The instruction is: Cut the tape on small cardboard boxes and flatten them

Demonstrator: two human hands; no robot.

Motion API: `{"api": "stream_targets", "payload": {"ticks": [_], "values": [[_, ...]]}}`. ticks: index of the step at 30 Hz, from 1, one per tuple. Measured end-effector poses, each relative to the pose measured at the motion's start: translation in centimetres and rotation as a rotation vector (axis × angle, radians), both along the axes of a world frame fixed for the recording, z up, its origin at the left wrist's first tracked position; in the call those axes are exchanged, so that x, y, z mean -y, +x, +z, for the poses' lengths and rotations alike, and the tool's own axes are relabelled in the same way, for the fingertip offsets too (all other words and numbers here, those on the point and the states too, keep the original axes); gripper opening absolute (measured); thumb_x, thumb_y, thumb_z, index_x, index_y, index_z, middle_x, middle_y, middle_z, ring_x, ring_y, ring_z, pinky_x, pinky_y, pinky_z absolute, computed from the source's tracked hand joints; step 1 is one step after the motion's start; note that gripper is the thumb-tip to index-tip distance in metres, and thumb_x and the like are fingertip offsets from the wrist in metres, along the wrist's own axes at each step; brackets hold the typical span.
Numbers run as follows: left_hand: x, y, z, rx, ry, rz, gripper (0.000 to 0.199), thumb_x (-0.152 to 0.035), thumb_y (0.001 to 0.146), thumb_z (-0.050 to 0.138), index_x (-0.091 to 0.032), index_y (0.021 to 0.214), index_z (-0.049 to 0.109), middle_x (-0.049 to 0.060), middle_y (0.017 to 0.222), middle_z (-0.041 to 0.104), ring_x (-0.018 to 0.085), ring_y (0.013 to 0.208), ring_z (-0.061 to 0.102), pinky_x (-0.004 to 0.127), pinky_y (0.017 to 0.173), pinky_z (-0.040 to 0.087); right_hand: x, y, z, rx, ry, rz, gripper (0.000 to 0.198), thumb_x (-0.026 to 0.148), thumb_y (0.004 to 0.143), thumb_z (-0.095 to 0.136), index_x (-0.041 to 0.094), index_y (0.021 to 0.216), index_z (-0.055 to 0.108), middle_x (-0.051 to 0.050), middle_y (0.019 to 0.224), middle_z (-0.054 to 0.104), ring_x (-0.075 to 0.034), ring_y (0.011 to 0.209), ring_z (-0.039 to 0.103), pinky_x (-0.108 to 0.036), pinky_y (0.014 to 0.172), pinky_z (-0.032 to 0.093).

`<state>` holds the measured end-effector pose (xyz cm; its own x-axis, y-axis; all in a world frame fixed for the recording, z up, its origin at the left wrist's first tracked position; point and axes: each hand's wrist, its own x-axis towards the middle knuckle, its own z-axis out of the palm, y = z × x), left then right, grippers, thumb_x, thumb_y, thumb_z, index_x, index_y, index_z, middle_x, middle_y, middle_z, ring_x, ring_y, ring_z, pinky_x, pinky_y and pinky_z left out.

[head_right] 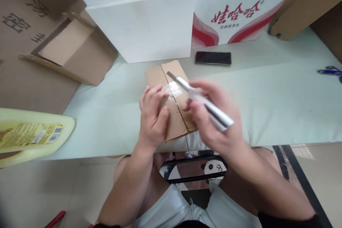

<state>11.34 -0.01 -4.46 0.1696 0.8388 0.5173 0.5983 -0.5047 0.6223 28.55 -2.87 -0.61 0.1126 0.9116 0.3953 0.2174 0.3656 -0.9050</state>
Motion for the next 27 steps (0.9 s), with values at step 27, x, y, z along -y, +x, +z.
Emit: {"api": "stream_targets", "payload": {"ticks": [27], "values": [[-0.20,-0.02,-0.24,0.020,0.007,0.013,0.026,-0.040,0.104,0.040,-0.026,0.114,0.059,0.007,0.131,0.067,0.023,0.138,0.054,0.047,0.130,0.026,-0.47,-0.85,0.72,0.498,0.097,-0.025,0.010,0.020,0.091,0.055,0.021,0.092,0.064,0.002,0.063,0.067,-0.010,0.047,0.057,-0.022,0.046,0.043]]}}
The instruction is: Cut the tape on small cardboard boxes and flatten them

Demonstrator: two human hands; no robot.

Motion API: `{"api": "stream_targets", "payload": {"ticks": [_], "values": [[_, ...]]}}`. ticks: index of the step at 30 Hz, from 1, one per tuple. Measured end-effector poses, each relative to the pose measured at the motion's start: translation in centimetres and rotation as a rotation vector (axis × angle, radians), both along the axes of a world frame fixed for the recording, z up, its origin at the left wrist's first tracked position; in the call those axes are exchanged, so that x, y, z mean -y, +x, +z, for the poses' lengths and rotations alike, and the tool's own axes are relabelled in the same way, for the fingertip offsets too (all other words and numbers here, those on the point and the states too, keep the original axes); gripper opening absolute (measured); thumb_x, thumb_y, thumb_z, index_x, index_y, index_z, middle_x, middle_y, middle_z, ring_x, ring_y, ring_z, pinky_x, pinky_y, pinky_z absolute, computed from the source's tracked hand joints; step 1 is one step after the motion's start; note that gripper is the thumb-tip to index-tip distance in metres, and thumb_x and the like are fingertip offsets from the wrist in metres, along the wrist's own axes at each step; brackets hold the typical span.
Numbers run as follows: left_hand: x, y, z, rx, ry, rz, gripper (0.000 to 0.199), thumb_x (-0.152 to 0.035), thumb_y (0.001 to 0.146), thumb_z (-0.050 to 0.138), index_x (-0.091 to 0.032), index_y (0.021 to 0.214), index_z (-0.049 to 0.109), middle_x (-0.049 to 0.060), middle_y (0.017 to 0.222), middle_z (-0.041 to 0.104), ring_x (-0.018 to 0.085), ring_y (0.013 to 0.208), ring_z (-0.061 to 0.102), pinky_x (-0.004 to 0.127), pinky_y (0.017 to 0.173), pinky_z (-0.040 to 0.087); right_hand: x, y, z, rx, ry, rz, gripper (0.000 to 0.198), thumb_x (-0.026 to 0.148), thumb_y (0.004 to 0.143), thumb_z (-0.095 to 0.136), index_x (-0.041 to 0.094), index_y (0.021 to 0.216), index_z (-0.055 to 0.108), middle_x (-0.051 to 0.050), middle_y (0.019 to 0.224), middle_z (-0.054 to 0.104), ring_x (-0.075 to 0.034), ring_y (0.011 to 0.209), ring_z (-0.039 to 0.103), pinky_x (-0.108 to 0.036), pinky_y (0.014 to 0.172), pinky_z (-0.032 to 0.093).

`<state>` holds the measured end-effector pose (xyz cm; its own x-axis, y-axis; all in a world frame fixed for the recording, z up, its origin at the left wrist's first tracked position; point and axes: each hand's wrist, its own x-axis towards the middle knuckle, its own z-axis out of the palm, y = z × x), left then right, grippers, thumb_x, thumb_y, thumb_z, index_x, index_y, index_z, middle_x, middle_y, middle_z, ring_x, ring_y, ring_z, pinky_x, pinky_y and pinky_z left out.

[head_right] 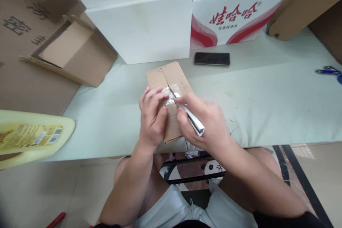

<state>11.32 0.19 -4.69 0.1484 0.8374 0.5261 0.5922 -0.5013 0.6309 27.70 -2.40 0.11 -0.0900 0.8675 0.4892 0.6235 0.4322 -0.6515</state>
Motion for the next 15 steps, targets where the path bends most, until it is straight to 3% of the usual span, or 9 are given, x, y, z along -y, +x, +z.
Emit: {"api": "stream_targets", "payload": {"ticks": [6,10,15], "values": [[-0.01,0.07,-0.11,0.007,0.016,0.007,0.029,-0.040,0.105,0.040,-0.025,0.116,0.061,0.008,0.132,0.067,0.022,0.138,0.054,0.046,0.129,0.027,0.00,-0.12,-0.12,0.042,0.012,-0.017,0.013,0.022,0.094,0.055,0.021,0.096,0.068,0.000,0.069,0.071,-0.012,0.052,0.062,-0.023,0.051,0.046],[0.00,-0.01,-0.21,-0.028,0.016,0.008,0.037,-0.041,0.106,0.036,-0.024,0.127,0.061,0.009,0.136,0.067,0.022,0.139,0.053,0.048,0.130,0.026,-0.23,-0.22,-0.04,0.087,-0.008,-0.006,0.016,0.024,0.095,0.054,0.021,0.100,0.069,0.000,0.070,0.071,-0.012,0.050,0.060,-0.024,0.051,0.046],[0.01,-0.14,-0.26,-0.060,0.017,0.032,0.045,-0.043,0.107,0.035,-0.020,0.130,0.065,0.011,0.141,0.065,0.024,0.141,0.052,0.049,0.129,0.028,0.05,-0.06,-0.16,0.000,-0.002,-0.020,0.013,0.022,0.093,0.055,0.021,0.094,0.068,0.001,0.067,0.070,-0.011,0.049,0.058,-0.023,0.048,0.044]]}}
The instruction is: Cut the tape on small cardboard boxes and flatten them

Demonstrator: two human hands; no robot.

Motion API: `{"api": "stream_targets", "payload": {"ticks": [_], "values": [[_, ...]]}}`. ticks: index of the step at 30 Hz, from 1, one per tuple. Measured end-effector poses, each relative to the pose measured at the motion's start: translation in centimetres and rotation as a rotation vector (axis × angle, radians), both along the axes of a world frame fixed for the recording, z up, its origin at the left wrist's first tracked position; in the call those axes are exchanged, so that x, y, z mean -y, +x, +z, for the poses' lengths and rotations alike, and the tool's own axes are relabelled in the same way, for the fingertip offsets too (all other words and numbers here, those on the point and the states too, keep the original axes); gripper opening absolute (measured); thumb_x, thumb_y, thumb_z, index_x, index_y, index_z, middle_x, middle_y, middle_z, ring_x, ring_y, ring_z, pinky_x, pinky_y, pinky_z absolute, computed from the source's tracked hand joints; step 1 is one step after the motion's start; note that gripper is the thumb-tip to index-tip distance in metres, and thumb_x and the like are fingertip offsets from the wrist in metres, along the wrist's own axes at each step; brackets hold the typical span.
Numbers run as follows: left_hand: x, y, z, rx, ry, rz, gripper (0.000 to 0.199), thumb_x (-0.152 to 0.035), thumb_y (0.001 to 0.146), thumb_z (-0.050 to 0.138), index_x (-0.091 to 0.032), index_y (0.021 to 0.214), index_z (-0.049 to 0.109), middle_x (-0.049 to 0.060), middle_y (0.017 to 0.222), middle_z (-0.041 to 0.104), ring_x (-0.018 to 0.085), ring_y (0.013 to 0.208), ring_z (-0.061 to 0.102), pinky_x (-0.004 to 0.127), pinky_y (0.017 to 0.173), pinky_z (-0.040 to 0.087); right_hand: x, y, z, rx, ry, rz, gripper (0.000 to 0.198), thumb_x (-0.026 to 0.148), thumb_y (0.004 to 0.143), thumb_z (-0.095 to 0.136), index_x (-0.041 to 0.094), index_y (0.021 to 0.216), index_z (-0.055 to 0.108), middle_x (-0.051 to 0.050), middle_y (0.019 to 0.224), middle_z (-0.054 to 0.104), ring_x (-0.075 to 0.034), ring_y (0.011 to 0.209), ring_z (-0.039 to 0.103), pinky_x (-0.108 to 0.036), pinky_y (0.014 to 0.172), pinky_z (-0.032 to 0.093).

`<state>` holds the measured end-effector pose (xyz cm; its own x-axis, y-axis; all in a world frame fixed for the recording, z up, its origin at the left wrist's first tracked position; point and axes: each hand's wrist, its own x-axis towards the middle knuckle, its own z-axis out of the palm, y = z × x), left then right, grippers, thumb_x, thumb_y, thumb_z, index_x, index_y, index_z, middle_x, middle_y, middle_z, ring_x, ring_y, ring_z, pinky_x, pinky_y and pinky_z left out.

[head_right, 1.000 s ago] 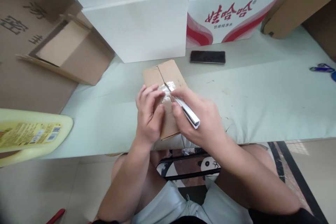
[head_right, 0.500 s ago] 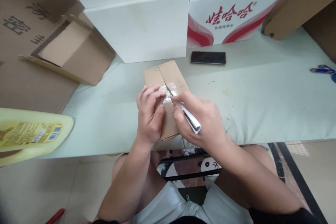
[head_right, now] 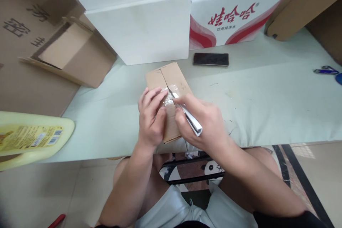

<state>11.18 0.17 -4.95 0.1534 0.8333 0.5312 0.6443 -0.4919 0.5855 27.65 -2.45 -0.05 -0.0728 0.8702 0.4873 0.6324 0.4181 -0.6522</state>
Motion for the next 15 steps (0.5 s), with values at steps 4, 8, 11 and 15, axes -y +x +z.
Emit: {"api": "stream_targets", "payload": {"ticks": [4,8,11,15], "values": [[-0.01,0.04,0.02,0.005,-0.006,0.013,0.047,-0.044,0.106,0.035,-0.020,0.131,0.067,0.011,0.140,0.066,0.026,0.140,0.051,0.052,0.129,0.029,0.30,0.19,-0.07,0.019,0.051,-0.021,0.011,0.020,0.090,0.055,0.021,0.090,0.066,0.001,0.063,0.068,-0.010,0.044,0.053,-0.023,0.045,0.040],[0.01,0.11,-0.01,-0.003,-0.026,0.022,0.047,-0.044,0.106,0.034,-0.022,0.131,0.067,0.010,0.141,0.066,0.026,0.141,0.050,0.054,0.129,0.027,-0.01,0.00,0.08,0.036,0.018,0.002,0.012,0.021,0.091,0.055,0.022,0.092,0.067,0.002,0.063,0.068,-0.011,0.046,0.056,-0.023,0.046,0.042],[0.09,0.14,-0.06,0.009,-0.026,0.036,0.048,-0.043,0.106,0.035,-0.019,0.130,0.069,0.011,0.140,0.066,0.027,0.142,0.049,0.053,0.129,0.028,-0.35,-0.22,0.20,0.064,-0.009,0.019,0.013,0.023,0.093,0.055,0.022,0.093,0.068,0.001,0.065,0.069,-0.011,0.046,0.056,-0.024,0.048,0.044],[0.15,0.15,-0.03,0.024,-0.028,0.043,0.046,-0.040,0.105,0.037,-0.019,0.130,0.070,0.011,0.140,0.066,0.027,0.142,0.049,0.052,0.129,0.029,-0.21,-0.21,0.14,0.001,-0.023,-0.006,0.014,0.024,0.092,0.055,0.022,0.092,0.069,0.002,0.063,0.068,-0.010,0.046,0.057,-0.022,0.047,0.043]]}}
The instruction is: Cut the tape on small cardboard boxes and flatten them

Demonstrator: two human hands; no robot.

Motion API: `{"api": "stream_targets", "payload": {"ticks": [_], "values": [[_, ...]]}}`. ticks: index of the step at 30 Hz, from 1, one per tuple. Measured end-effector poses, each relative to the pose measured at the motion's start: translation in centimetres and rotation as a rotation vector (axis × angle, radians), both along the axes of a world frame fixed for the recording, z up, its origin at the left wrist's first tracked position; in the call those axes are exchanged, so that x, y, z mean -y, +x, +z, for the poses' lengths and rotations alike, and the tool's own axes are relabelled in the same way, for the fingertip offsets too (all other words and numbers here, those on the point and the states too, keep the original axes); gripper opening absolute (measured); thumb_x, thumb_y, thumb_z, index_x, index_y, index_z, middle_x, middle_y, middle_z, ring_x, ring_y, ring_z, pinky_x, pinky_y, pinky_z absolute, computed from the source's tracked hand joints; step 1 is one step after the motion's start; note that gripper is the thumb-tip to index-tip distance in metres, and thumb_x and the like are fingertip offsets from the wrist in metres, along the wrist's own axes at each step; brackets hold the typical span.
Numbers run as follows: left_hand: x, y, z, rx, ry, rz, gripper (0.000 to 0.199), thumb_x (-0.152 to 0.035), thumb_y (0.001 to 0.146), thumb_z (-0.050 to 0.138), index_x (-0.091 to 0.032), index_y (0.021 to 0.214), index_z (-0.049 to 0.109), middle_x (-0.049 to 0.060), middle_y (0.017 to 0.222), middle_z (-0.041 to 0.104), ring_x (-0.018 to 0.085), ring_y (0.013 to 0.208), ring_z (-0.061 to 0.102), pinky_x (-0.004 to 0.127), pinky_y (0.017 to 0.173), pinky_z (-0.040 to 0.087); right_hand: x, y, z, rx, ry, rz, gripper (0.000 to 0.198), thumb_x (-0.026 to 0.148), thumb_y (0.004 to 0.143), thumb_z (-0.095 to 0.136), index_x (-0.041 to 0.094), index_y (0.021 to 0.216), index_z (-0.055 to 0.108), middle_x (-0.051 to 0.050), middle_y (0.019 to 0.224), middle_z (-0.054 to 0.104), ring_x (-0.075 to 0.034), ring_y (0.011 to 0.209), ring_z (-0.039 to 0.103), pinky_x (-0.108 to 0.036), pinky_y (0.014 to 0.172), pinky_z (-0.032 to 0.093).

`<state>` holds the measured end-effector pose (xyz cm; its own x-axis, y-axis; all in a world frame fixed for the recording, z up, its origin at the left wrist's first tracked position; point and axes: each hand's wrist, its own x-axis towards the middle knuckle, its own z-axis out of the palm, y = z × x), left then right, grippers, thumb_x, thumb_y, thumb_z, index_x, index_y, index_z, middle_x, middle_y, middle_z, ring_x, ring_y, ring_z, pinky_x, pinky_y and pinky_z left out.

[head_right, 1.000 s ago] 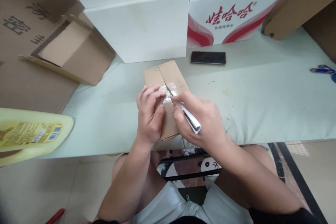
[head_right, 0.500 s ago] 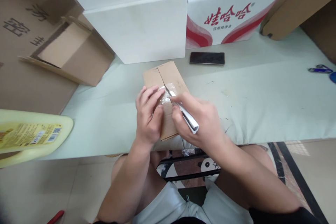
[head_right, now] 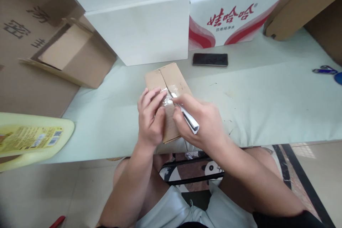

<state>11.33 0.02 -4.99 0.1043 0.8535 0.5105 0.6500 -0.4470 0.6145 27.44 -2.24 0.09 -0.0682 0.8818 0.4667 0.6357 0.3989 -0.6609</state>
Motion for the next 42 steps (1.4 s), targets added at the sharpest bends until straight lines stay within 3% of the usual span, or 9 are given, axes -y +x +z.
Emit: {"api": "stream_targets", "payload": {"ticks": [4,9,17,26,34,42], "values": [[-0.1,0.0,0.2,-0.003,0.001,0.001,0.043,-0.036,0.104,0.039,-0.020,0.128,0.070,0.010,0.139,0.067,0.026,0.140,0.052,0.053,0.128,0.030,0.5,0.3,-0.2,-0.042,0.033,-0.033,0.013,0.021,0.091,0.055,0.021,0.087,0.067,0.003,0.058,0.065,-0.009,0.041,0.051,-0.021,0.042,0.039],[-0.2,0.1,0.2,-0.001,-0.004,-0.012,0.043,-0.036,0.105,0.037,-0.021,0.127,0.070,0.009,0.138,0.068,0.024,0.138,0.054,0.052,0.129,0.030,0.5,0.3,-0.2,-0.046,0.040,-0.009,0.013,0.020,0.090,0.055,0.021,0.087,0.067,0.003,0.059,0.066,-0.009,0.042,0.053,-0.021,0.043,0.040],[0.0,0.1,-0.1,0.025,-0.002,0.018,0.042,-0.037,0.104,0.039,-0.023,0.127,0.071,0.009,0.139,0.067,0.027,0.142,0.049,0.056,0.128,0.029,0.0,0.1,0.1,-0.061,-0.078,-0.004,0.014,0.025,0.091,0.055,0.022,0.089,0.069,0.003,0.059,0.066,-0.010,0.044,0.056,-0.022,0.045,0.043],[-0.2,0.0,0.4,0.012,0.016,-0.015,0.042,-0.031,0.102,0.041,-0.016,0.126,0.072,0.011,0.136,0.069,0.025,0.136,0.054,0.050,0.127,0.034,0.7,0.3,0.0,-0.067,0.044,-0.033,0.013,0.017,0.088,0.054,0.022,0.084,0.065,0.004,0.056,0.062,-0.009,0.041,0.052,-0.022,0.043,0.040],[-0.1,-0.1,0.0,0.006,-0.001,0.013,0.041,-0.033,0.102,0.040,-0.021,0.127,0.071,0.009,0.138,0.067,0.026,0.140,0.051,0.054,0.128,0.031,0.3,0.1,0.2,-0.014,-0.036,0.001,0.013,0.023,0.089,0.056,0.022,0.085,0.068,0.003,0.056,0.065,-0.010,0.042,0.055,-0.021,0.043,0.042],[-0.3,-0.2,0.4,-0.001,0.010,-0.004,0.040,-0.032,0.100,0.042,-0.021,0.127,0.071,0.010,0.137,0.069,0.026,0.137,0.055,0.053,0.127,0.033,1.4,0.9,0.2,-0.079,0.046,-0.056,0.015,0.019,0.088,0.053,0.024,0.081,0.064,0.003,0.056,0.064,-0.012,0.043,0.057,-0.025,0.043,0.045]]}}
